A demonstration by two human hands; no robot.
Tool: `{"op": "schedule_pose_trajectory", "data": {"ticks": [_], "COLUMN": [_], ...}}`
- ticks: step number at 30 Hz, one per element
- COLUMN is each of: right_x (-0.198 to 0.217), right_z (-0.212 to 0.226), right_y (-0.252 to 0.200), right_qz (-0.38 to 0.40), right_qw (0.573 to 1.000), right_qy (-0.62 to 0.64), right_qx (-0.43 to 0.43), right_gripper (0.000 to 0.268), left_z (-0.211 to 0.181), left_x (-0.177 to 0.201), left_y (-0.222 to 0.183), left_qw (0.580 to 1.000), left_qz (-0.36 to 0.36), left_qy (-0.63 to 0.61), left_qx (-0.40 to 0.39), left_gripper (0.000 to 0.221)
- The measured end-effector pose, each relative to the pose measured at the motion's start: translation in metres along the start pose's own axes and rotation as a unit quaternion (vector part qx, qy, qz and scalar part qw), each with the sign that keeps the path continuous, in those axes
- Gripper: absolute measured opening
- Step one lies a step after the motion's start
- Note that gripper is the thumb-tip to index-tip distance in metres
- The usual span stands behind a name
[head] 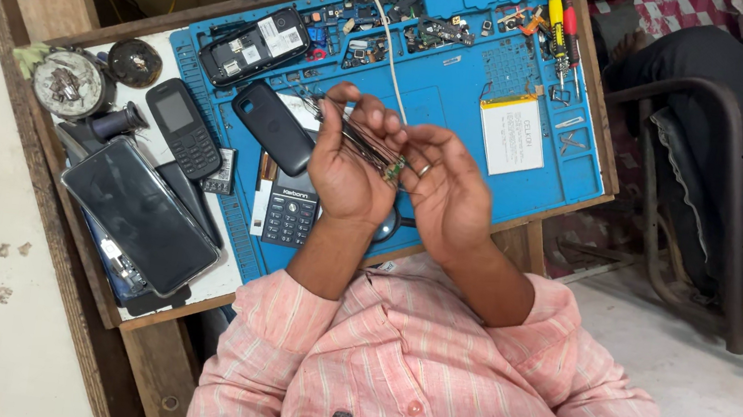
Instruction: The person sits at a cluttered workbench and handles a small black electronic component with multiple wires. They repeatedly pick up, inspect, and set down the component while also moving a mobile phone and a magnifying glass on the blue mat. The person continues to manipulate the wires and the component throughout the clip without completing a visible repair.
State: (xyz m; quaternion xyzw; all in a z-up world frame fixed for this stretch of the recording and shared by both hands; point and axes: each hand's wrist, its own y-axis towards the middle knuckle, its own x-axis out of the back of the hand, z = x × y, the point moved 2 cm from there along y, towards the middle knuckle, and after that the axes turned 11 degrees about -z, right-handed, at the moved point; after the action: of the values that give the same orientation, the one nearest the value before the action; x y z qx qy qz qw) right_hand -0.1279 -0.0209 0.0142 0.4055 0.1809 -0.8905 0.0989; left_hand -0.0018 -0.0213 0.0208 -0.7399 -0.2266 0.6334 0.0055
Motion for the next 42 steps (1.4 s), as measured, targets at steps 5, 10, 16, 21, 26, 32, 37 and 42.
{"op": "schedule_pose_trajectory", "data": {"ticks": [5, 10, 16, 21, 26, 32, 37, 42], "right_x": [0.004, 0.010, 0.024, 0.012, -0.006, -0.012, -0.016, -0.015], "right_z": [-0.005, 0.007, 0.006, 0.016, 0.026, 0.028, 0.029, 0.032], "right_y": [-0.012, -0.019, -0.025, -0.025, -0.026, -0.024, -0.026, -0.027], "right_qz": [-0.006, 0.013, -0.016, -0.028, 0.004, 0.001, 0.017, 0.005], "right_qw": [0.999, 0.958, 0.930, 0.858, 0.796, 0.759, 0.767, 0.748], "right_qy": [-0.020, -0.283, -0.350, -0.483, -0.554, -0.593, -0.582, -0.600], "right_qx": [-0.026, 0.040, 0.111, 0.172, 0.244, 0.269, 0.268, 0.285], "right_gripper": [0.044, 0.049, 0.019, 0.013, 0.017, 0.010, 0.016, 0.003], "left_z": [-0.002, -0.012, -0.011, -0.010, -0.008, -0.005, -0.005, -0.005], "left_x": [0.007, 0.003, 0.006, 0.008, 0.011, 0.013, 0.013, 0.015], "left_y": [0.008, 0.010, 0.015, 0.016, 0.019, 0.018, 0.019, 0.019], "left_qw": [0.999, 0.998, 0.998, 0.998, 0.997, 0.996, 0.996, 0.996], "left_qz": [-0.028, 0.035, 0.010, 0.003, -0.003, 0.003, 0.007, 0.008], "left_qy": [0.006, -0.017, 0.003, 0.010, 0.032, 0.043, 0.046, 0.053], "left_qx": [-0.030, -0.058, -0.063, -0.063, -0.075, -0.078, -0.079, -0.075], "left_gripper": [0.031, 0.029, 0.029, 0.030, 0.031, 0.032, 0.032, 0.033]}}
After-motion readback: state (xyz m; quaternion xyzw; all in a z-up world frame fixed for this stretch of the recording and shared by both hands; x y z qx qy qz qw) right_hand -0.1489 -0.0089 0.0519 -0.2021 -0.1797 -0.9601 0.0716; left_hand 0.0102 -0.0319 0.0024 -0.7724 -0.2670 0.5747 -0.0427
